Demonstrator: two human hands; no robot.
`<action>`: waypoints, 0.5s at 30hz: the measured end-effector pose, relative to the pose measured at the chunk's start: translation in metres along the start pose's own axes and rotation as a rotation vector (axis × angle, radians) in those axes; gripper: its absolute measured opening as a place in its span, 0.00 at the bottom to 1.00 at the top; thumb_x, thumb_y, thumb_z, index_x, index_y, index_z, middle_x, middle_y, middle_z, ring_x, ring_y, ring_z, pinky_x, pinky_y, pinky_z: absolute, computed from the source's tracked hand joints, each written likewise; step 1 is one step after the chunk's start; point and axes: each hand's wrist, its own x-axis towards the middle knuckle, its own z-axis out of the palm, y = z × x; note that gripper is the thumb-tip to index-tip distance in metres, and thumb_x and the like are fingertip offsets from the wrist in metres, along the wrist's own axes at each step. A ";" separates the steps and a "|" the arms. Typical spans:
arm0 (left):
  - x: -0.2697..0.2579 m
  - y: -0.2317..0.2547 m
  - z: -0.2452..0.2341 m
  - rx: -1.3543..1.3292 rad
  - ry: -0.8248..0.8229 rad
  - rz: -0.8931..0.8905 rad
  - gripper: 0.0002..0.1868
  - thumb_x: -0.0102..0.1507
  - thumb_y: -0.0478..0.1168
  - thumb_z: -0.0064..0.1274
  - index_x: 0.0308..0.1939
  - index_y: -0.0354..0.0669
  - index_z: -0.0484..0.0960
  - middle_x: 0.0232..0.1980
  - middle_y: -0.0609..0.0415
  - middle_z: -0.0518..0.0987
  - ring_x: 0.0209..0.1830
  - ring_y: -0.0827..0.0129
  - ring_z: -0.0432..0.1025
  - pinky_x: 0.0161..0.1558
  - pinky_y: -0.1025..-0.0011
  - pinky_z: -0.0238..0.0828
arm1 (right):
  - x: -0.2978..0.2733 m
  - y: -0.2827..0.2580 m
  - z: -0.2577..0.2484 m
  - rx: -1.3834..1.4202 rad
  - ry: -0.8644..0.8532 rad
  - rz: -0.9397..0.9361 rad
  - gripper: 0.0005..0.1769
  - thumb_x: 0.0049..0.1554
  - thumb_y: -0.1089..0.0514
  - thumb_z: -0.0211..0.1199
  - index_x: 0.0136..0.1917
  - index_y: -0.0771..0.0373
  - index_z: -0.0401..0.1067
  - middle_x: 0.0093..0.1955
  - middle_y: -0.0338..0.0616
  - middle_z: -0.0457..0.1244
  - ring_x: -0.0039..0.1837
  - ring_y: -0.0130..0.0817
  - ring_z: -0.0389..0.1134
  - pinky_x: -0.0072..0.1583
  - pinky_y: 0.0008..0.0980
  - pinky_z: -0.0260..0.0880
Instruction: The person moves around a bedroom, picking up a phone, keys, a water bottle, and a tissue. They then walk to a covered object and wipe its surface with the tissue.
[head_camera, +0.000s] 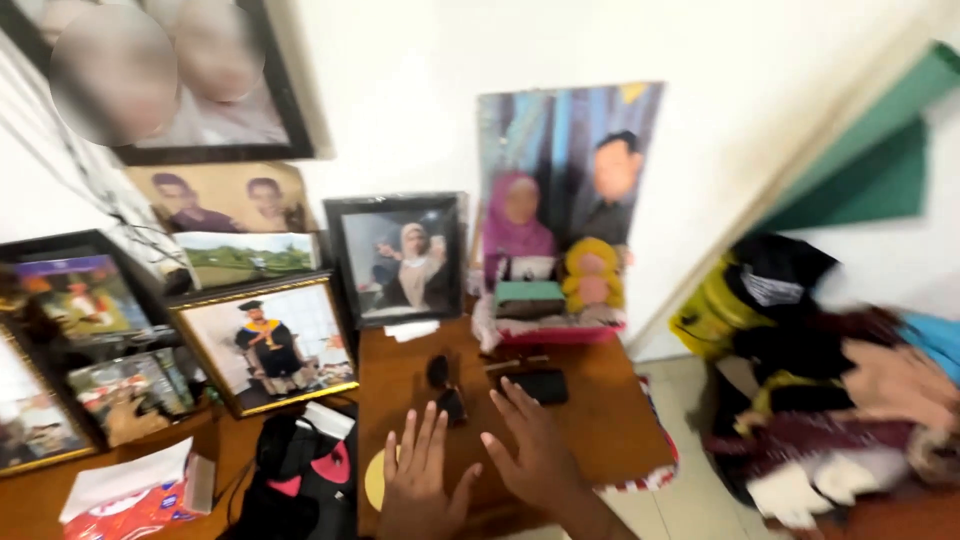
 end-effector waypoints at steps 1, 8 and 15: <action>0.001 0.006 -0.007 -0.024 -0.008 0.018 0.44 0.61 0.68 0.49 0.75 0.49 0.67 0.80 0.54 0.65 0.81 0.59 0.58 0.76 0.52 0.48 | -0.009 -0.007 -0.008 -0.018 0.011 0.023 0.32 0.62 0.47 0.61 0.74 0.64 0.64 0.80 0.54 0.54 0.80 0.50 0.54 0.76 0.49 0.52; -0.016 0.010 -0.027 -0.219 -0.143 0.224 0.46 0.62 0.66 0.54 0.77 0.48 0.62 0.83 0.55 0.59 0.83 0.57 0.50 0.76 0.47 0.43 | -0.074 -0.077 -0.038 -0.052 0.015 0.312 0.35 0.63 0.43 0.55 0.79 0.58 0.57 0.84 0.49 0.47 0.84 0.45 0.45 0.77 0.50 0.42; -0.066 0.036 -0.045 -0.319 -0.201 0.324 0.48 0.60 0.68 0.54 0.78 0.52 0.61 0.82 0.58 0.60 0.84 0.59 0.50 0.78 0.50 0.40 | -0.156 -0.132 -0.043 -0.186 0.075 0.518 0.34 0.62 0.44 0.57 0.77 0.58 0.61 0.84 0.48 0.48 0.84 0.45 0.46 0.77 0.49 0.42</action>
